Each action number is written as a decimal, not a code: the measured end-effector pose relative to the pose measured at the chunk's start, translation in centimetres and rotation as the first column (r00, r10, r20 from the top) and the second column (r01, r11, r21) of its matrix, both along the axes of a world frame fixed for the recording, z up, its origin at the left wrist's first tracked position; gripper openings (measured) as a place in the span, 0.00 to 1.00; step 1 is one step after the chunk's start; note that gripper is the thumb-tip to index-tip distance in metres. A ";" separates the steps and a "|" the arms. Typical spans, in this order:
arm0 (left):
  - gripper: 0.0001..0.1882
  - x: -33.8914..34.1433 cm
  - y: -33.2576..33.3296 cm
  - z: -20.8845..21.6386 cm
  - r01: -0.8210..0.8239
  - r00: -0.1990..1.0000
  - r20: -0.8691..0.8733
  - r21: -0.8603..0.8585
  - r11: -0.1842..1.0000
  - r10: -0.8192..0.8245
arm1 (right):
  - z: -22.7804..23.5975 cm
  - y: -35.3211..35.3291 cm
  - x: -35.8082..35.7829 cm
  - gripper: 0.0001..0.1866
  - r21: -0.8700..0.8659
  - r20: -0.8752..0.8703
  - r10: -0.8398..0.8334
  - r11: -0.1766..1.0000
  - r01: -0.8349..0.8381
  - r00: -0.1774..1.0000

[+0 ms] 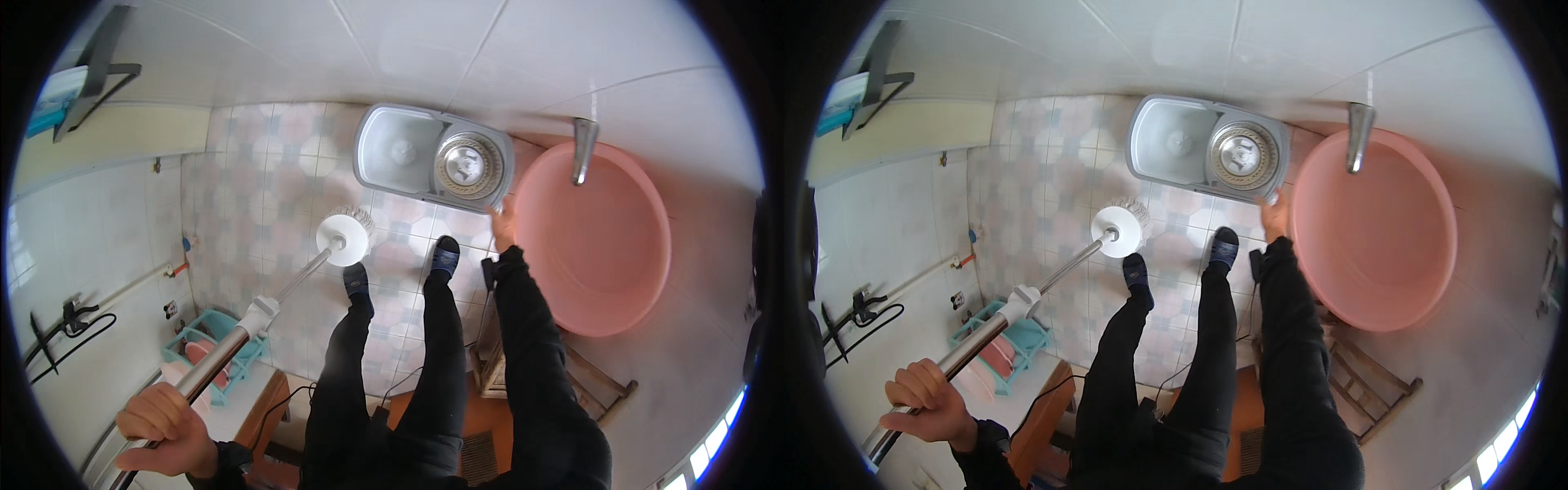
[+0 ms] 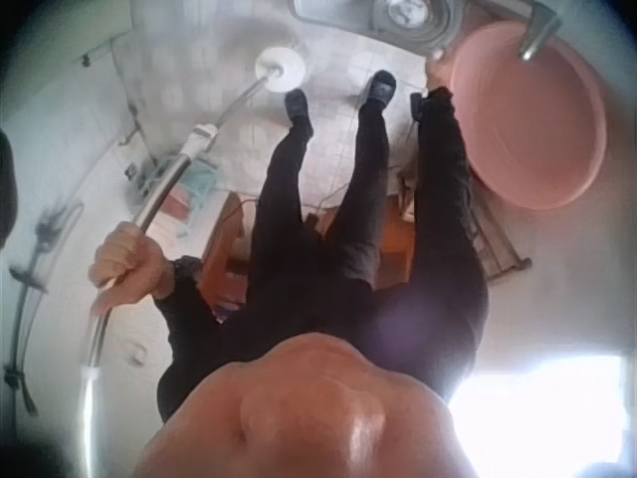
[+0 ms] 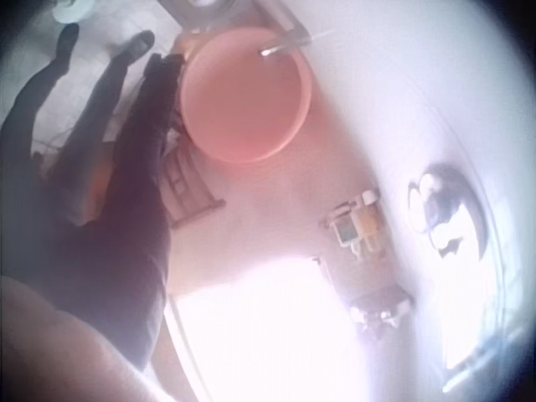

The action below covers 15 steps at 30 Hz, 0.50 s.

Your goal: The person assembles a mop by attaching a white circular mop head to a metal pole. They then fill a mop bucket with water from a tap and carry the bucket and assembled mop into a bathroom, placing the mop upright in the bucket.

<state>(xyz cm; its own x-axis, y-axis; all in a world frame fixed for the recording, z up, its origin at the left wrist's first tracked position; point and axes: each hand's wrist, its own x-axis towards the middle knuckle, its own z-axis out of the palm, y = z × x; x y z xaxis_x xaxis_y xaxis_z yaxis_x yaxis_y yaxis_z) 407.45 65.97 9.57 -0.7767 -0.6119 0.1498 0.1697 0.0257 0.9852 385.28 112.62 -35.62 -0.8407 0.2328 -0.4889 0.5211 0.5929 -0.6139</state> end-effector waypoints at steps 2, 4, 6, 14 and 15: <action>0.30 -0.3 0.5 1.1 0.052 0.997 -0.050 0.015 0.999 -0.052 | 3.4 -1.5 2.6 0.32 0.110 -0.067 0.186 0.978 -0.178 0.980; 0.29 -0.4 0.6 2.8 0.166 0.979 -0.126 0.047 0.985 -0.159 | 8.4 -2.8 4.9 0.31 0.034 -0.097 0.191 0.981 -0.189 0.977; 0.30 -0.3 -0.2 5.3 0.227 0.962 -0.174 0.066 0.972 -0.212 | 14.6 -4.1 8.0 0.29 0.017 -0.099 0.174 0.985 -0.173 0.980; 0.32 -3.6 -1.1 15.0 0.427 0.889 -0.265 0.187 0.885 -0.373 | 45.9 -7.5 14.2 0.18 -0.218 -0.518 0.032 0.961 -0.168 0.855; 0.31 -4.7 -0.2 16.0 0.484 0.849 -0.302 0.114 0.867 -0.434 | 49.8 -8.1 14.1 0.17 -0.220 -0.571 0.050 0.952 -0.211 0.819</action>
<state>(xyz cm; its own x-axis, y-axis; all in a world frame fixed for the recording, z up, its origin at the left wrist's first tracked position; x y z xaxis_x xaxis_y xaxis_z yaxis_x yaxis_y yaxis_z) 402.78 65.76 25.59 -0.9239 -0.2298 0.3060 0.3652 -0.2910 0.8843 399.34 104.51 14.23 -0.9986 0.0326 0.0428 -0.0259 0.4060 -0.9135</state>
